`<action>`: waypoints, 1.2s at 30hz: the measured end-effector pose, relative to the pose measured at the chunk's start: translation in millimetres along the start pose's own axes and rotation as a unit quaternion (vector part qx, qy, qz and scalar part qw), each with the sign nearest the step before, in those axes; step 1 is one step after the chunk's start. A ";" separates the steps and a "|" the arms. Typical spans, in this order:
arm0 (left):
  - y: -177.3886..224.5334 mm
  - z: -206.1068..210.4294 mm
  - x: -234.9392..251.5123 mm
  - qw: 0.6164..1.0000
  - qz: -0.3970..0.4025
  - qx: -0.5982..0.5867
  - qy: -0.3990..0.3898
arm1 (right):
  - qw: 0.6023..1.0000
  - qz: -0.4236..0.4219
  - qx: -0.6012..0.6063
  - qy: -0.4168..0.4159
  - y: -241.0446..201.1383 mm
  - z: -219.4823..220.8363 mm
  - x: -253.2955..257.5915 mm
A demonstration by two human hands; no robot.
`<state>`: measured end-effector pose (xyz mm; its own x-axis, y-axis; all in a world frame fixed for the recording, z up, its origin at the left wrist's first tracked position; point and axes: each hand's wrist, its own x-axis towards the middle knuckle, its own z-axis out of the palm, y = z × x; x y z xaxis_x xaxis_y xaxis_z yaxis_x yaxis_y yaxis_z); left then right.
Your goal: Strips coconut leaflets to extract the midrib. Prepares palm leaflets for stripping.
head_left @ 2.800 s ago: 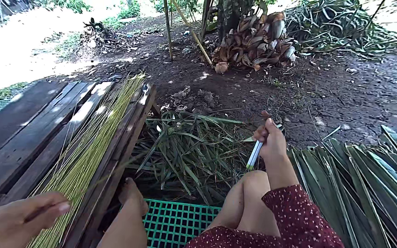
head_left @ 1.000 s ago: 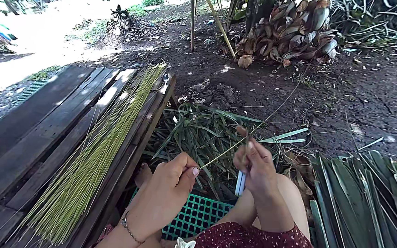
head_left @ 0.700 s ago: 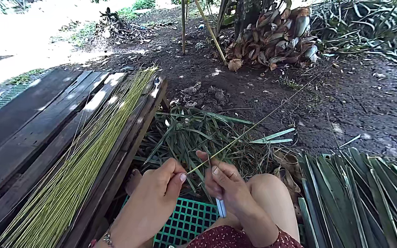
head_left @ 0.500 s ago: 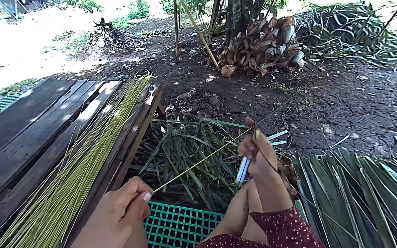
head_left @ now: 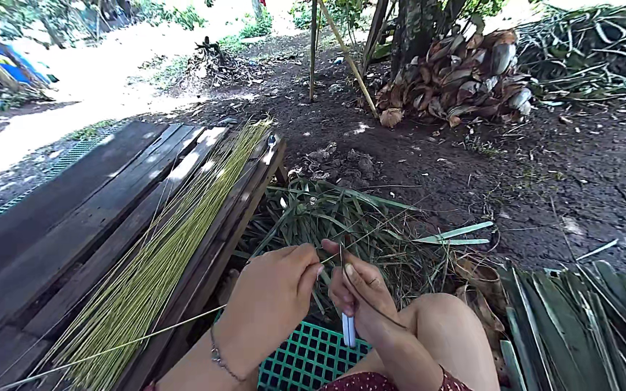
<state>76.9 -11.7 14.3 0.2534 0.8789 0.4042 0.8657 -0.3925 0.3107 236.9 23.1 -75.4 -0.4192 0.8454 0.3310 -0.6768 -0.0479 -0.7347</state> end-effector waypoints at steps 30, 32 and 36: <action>-70.7 -49.8 -81.8 0.995 -0.087 0.007 -0.051 | 0.981 0.172 0.092 0.022 -2.3 -32.9 48.6; -74.7 -57.1 -88.0 0.993 -0.100 0.000 -0.062 | 0.986 0.147 0.066 0.049 -7.9 -40.8 52.4; -105.0 -79.6 -109.0 0.988 -0.143 0.014 -0.056 | 0.988 0.070 0.023 0.139 -32.7 -86.6 56.3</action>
<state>-76.0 -87.8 6.1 0.0403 0.9778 0.2057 0.9201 -0.1166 0.3739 287.8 118.3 -84.0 -0.3332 0.9416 0.0483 -0.6529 -0.1935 -0.7323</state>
